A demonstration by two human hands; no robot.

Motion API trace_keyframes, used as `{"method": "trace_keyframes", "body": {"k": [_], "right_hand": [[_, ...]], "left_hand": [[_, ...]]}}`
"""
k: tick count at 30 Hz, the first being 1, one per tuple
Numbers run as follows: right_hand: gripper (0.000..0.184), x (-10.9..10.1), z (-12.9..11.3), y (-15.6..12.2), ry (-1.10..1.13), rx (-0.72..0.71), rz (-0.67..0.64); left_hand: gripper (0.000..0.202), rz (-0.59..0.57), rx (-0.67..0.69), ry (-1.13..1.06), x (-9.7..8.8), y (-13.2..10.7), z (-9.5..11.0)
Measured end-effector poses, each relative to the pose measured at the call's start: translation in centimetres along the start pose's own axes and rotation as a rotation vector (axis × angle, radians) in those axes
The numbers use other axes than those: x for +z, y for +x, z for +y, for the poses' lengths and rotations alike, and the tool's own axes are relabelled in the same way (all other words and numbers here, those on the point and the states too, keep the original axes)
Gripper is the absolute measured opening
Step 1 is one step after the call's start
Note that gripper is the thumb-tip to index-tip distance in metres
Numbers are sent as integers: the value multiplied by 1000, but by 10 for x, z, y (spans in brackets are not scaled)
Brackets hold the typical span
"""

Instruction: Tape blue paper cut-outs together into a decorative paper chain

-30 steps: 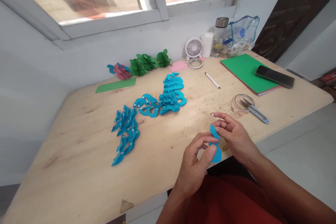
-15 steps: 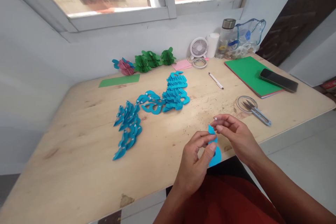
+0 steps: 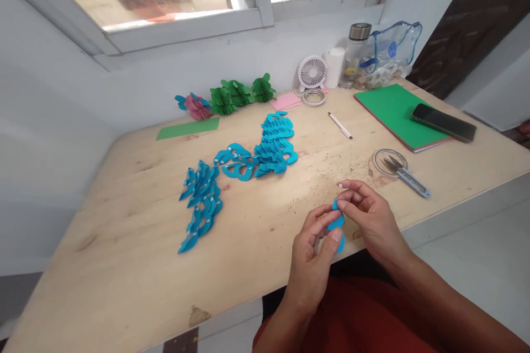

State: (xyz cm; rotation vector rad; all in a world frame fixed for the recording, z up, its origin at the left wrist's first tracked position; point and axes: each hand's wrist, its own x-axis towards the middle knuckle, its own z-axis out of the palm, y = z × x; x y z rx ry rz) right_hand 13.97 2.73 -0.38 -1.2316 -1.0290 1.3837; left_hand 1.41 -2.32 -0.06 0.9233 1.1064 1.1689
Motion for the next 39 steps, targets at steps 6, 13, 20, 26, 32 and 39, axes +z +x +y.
{"method": "trace_keyframes", "body": {"k": [6, 13, 20, 26, 32, 39], "right_hand": [[25, -8, 6, 5, -26, -14, 30], [18, -21, 7, 7, -12, -11, 37], [15, -17, 6, 4, 105, 66, -1], [14, -10, 8, 1, 63, 3, -9], [15, -6, 11, -1, -11, -90, 0], [14, -1, 9, -4, -5, -94, -32]], "left_hand": [[32, 14, -2, 25, 5, 3, -4], [30, 62, 35, 81, 5, 11, -2], [26, 28, -74, -151, 6, 13, 1], [27, 33, -143, -348, 6, 12, 8], [28, 48, -166, -415, 2, 8, 11], [25, 93, -170, -313, -1, 15, 7]]}}
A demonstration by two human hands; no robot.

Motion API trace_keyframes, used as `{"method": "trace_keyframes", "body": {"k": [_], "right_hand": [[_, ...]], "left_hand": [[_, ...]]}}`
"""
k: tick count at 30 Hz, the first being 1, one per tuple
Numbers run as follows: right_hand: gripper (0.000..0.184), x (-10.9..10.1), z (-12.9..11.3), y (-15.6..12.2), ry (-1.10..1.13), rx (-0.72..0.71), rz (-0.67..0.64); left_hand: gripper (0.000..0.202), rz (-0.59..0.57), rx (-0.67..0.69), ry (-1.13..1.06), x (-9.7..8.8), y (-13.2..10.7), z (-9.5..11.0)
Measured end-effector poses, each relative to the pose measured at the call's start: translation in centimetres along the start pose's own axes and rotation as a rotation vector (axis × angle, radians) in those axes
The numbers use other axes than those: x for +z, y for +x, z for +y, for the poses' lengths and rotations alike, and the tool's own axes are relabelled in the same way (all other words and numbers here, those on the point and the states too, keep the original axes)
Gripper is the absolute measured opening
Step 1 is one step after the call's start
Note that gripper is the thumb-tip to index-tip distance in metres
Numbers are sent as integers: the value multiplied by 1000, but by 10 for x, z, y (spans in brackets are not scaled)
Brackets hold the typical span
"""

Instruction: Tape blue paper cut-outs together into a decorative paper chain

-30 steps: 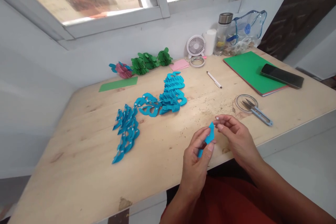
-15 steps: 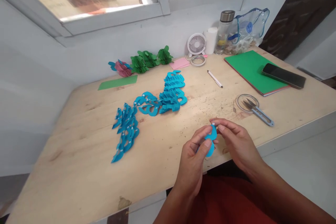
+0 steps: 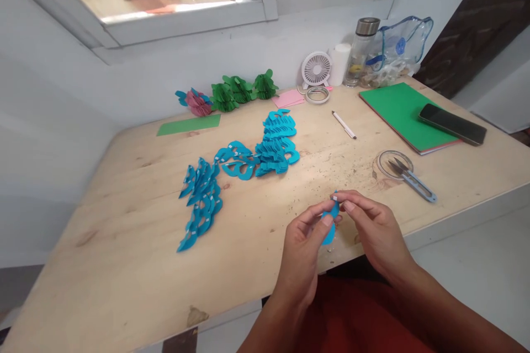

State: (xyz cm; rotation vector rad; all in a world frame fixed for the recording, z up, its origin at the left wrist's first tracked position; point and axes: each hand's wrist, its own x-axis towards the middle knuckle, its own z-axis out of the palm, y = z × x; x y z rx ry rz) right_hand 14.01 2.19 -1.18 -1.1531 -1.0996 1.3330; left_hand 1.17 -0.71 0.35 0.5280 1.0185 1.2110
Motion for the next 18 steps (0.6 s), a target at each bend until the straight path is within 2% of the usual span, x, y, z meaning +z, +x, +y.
{"method": "trace_keyframes", "body": {"k": [8, 18], "right_hand": [[18, -2, 0, -3, -41, -54, -67], [22, -7, -2, -7, -332, -223, -89]], "left_hand": [[14, 78, -2, -8, 6, 7, 5], [11, 98, -52, -69, 10, 10, 8]]}}
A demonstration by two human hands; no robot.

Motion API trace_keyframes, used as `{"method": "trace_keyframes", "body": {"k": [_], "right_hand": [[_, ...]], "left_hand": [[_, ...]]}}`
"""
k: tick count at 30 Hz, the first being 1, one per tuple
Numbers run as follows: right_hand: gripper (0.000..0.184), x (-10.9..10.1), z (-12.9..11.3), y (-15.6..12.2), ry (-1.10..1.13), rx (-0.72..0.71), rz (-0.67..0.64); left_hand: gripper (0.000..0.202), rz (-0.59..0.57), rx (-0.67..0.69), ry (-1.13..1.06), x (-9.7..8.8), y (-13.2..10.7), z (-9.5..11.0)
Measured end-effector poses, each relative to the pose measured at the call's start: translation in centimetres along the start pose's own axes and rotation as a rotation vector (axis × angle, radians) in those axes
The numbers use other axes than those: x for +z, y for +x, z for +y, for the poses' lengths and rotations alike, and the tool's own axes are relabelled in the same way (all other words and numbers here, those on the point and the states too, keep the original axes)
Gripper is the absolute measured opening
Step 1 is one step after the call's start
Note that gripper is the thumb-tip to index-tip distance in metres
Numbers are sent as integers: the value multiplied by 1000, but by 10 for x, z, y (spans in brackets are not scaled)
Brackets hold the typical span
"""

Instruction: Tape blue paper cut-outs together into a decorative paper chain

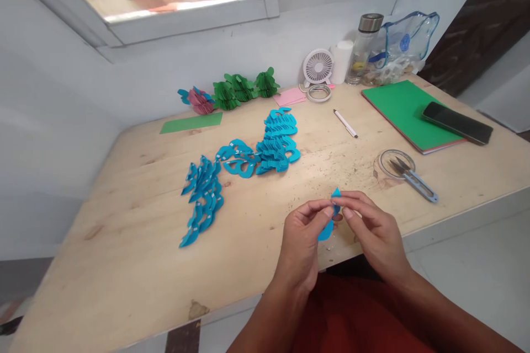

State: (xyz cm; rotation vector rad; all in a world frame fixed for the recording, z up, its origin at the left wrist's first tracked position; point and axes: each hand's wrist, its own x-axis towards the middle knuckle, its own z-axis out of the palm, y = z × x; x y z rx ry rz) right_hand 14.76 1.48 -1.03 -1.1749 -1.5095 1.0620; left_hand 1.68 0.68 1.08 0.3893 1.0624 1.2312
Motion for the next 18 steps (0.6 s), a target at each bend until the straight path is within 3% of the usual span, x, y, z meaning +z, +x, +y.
{"method": "trace_keyframes", "body": {"k": [10, 18], "right_hand": [[27, 1, -2, -2, -266, -219, 9], [32, 4, -4, -3, -336, -327, -10]], "left_hand": [[13, 4, -33, -25, -3, -1, 1], [10, -3, -27, -28, -7, -3, 3]]}}
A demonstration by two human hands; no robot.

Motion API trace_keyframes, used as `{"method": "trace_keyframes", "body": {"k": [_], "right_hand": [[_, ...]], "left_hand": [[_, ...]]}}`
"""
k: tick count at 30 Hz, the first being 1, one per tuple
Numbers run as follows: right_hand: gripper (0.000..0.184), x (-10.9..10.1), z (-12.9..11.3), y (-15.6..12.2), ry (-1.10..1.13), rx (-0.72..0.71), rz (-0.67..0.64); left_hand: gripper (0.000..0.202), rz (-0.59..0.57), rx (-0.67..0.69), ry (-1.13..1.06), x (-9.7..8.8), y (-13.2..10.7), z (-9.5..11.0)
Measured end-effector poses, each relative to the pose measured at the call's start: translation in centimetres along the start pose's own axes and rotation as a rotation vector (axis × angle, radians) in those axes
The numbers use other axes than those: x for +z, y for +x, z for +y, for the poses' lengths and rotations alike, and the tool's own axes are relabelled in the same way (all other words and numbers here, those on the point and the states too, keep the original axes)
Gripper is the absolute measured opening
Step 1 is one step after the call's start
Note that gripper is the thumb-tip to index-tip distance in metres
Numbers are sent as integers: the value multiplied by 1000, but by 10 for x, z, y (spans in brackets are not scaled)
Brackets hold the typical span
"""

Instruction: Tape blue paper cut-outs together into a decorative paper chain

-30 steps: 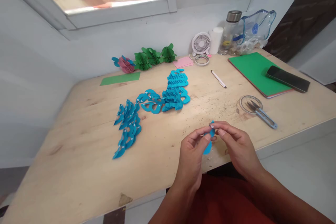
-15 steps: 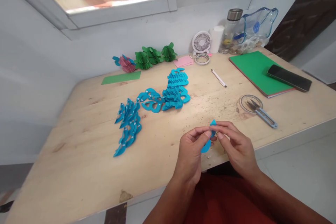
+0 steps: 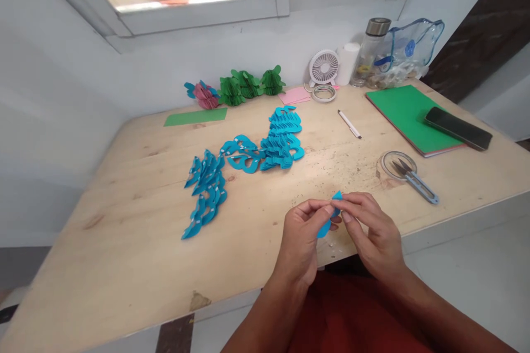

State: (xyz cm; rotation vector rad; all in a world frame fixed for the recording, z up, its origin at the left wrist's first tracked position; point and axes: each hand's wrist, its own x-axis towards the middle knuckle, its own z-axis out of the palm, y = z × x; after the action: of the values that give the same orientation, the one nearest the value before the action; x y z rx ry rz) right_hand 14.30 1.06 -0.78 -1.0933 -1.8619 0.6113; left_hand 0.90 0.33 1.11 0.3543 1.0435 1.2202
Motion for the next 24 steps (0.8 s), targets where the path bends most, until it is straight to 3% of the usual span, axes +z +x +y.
{"method": "trace_keyframes", "body": {"k": [24], "right_hand": [[31, -4, -6, 6, -104, -117, 46]], "left_hand": [[6, -4, 78, 77, 2, -5, 3]]}}
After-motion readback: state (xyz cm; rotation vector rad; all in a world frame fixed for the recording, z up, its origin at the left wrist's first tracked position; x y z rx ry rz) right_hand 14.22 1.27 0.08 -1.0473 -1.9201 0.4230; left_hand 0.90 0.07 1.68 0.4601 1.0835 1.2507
